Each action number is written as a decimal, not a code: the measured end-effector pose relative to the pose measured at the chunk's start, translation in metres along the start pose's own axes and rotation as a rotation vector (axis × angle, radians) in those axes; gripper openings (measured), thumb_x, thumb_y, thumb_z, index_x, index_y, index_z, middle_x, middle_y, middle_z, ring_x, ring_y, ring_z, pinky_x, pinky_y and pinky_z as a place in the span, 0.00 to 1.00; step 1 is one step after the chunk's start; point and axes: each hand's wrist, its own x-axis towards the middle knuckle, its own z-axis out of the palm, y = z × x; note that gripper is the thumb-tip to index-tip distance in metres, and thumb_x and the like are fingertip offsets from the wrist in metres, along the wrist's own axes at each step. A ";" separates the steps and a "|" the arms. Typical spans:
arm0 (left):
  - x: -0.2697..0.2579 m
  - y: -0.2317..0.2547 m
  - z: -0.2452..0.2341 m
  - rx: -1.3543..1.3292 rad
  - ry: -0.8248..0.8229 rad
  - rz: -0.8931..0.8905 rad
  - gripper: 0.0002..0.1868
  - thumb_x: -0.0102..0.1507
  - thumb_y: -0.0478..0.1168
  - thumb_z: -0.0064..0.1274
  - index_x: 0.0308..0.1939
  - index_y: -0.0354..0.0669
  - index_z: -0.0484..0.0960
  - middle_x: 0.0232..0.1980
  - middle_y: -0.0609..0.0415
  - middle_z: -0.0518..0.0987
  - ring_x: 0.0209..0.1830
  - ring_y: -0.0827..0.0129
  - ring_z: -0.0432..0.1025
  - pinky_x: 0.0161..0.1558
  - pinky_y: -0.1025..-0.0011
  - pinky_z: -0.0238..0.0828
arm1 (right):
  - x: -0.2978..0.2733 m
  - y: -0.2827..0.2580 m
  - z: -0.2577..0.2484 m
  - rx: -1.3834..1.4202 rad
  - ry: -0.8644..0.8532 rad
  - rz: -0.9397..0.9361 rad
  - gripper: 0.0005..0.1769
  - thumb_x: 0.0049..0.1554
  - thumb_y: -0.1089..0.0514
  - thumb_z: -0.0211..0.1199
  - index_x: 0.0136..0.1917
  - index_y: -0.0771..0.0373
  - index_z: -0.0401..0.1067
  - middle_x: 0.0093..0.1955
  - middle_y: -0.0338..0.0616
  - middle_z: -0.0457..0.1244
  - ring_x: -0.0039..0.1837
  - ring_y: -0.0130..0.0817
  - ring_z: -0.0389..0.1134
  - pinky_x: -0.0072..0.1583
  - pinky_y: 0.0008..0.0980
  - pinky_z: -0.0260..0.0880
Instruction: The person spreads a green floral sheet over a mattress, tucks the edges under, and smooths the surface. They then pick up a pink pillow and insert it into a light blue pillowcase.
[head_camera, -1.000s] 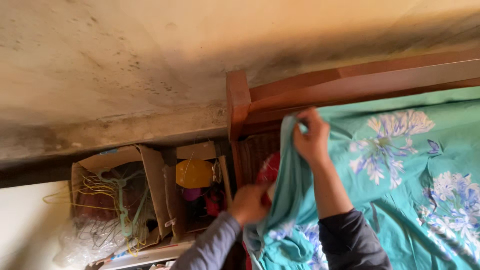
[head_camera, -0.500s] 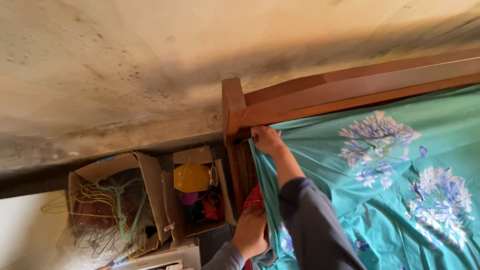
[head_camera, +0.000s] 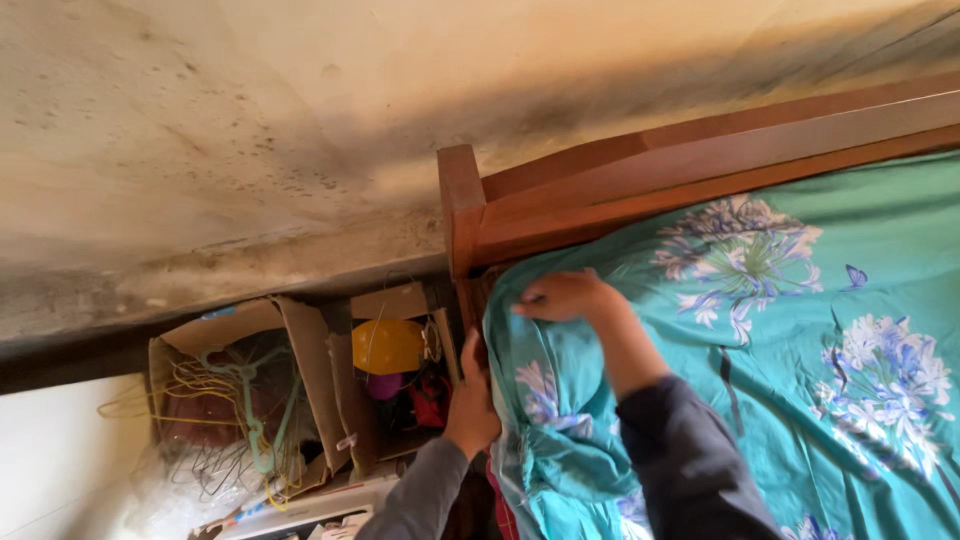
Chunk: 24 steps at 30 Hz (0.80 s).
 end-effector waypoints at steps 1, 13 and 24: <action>0.004 -0.001 -0.002 0.018 0.025 0.034 0.52 0.60 0.36 0.53 0.80 0.44 0.36 0.53 0.35 0.81 0.47 0.41 0.77 0.47 0.57 0.74 | -0.026 -0.003 -0.001 -0.010 0.032 0.111 0.38 0.52 0.21 0.51 0.67 0.39 0.73 0.72 0.38 0.62 0.76 0.46 0.57 0.74 0.72 0.41; 0.019 -0.172 -0.036 -0.196 0.229 -0.551 0.15 0.68 0.38 0.44 0.51 0.38 0.84 0.44 0.39 0.86 0.44 0.47 0.82 0.45 0.54 0.76 | -0.026 -0.020 0.039 0.185 0.735 -0.129 0.39 0.57 0.25 0.54 0.69 0.51 0.70 0.71 0.50 0.63 0.73 0.52 0.60 0.73 0.57 0.53; -0.009 -0.145 -0.027 0.413 0.335 0.199 0.39 0.46 0.43 0.66 0.59 0.30 0.75 0.59 0.37 0.73 0.59 0.39 0.64 0.59 0.52 0.63 | -0.076 -0.074 0.156 0.521 1.167 -0.051 0.53 0.44 0.41 0.77 0.76 0.59 0.59 0.80 0.72 0.44 0.78 0.69 0.48 0.72 0.56 0.53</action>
